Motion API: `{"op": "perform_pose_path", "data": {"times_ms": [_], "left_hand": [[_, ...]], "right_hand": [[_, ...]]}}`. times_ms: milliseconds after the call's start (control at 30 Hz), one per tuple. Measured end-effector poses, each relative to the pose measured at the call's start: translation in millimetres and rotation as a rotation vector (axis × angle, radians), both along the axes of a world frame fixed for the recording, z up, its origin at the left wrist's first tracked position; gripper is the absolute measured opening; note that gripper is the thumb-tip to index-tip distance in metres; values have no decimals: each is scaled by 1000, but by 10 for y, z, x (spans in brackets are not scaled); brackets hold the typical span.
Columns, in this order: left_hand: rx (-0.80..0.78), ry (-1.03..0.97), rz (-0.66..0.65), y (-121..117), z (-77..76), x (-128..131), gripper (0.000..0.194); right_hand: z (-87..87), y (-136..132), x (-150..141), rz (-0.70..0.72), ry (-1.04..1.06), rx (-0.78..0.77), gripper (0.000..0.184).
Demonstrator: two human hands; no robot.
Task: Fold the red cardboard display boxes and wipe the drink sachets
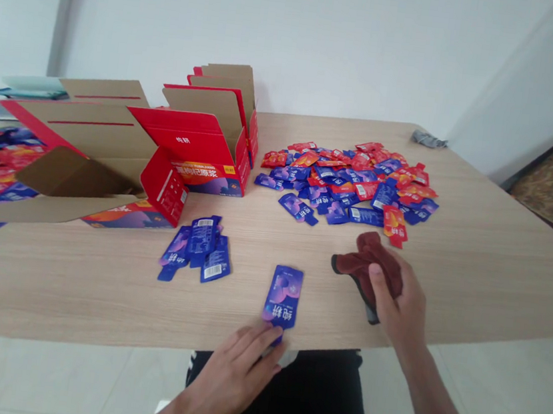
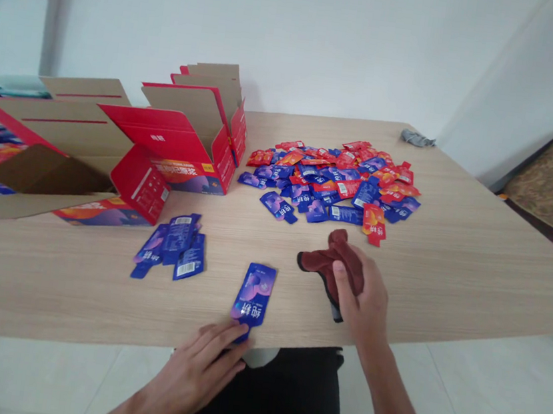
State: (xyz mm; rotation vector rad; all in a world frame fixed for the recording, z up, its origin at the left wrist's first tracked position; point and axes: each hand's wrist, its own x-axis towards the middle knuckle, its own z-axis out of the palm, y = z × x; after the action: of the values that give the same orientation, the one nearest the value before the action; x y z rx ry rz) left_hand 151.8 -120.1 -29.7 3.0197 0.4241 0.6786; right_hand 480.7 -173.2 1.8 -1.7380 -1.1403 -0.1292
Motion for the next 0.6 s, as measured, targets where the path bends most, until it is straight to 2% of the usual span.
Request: {"op": "perform_pose_path", "data": {"times_ms": [100,167,233,300,400,500,600], "left_hand": [[38,22,-25,-33,-14,-41,38],[53,45,-32,-36,5,-53,42],[63,55,-22,-36,25,-63,42],[88,70,-25,-35,33,-76,43],[141,83,-39,-33,24,-91,44],[143,55,-21,-31,1,-94,41],[117,10,1,-32,-29,-87,39]], "right_hand": [[159,75,-404,323,-167,-117,43],[129,145,-679,591,-327,-255,40],[9,241,-857,746,-459,-346,34],[-129,382,-887,750,-529,-384,32],[-225,679,-701,627,-591,-402,38],[-131,959,-449,524,-675,-423,37],[58,1008,-379,413,-676,-366,37]]}}
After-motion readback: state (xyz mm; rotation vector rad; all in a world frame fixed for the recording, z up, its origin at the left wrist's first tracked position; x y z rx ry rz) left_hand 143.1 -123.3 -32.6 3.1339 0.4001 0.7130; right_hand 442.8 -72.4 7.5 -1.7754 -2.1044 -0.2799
